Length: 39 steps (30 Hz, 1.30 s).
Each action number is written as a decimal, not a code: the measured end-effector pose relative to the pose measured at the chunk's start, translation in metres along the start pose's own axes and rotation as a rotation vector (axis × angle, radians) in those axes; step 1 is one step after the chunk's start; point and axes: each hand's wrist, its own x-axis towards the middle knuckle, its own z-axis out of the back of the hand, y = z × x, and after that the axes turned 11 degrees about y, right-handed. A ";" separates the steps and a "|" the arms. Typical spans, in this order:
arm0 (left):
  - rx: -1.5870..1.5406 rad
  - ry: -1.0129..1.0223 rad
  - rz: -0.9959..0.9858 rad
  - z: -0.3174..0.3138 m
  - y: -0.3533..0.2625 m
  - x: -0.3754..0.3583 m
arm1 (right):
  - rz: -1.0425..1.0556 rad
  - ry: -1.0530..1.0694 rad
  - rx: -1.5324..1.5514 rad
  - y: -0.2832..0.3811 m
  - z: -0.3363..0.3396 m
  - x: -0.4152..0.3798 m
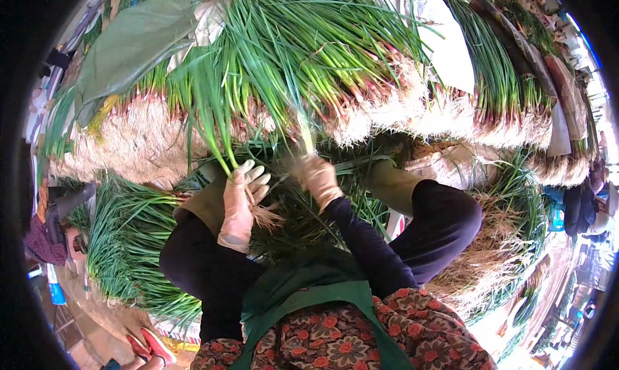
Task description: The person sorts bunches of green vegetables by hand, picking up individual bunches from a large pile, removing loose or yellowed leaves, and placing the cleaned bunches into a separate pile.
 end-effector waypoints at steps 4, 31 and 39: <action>0.065 0.191 0.038 0.016 0.005 0.004 | -0.226 -0.074 -0.232 -0.025 0.030 0.047; -0.171 0.612 0.289 0.002 0.016 -0.011 | -0.131 0.584 -0.094 0.054 -0.040 0.023; -0.042 0.173 -0.077 -0.004 0.001 -0.006 | -0.193 0.944 -1.647 -0.073 0.051 -0.037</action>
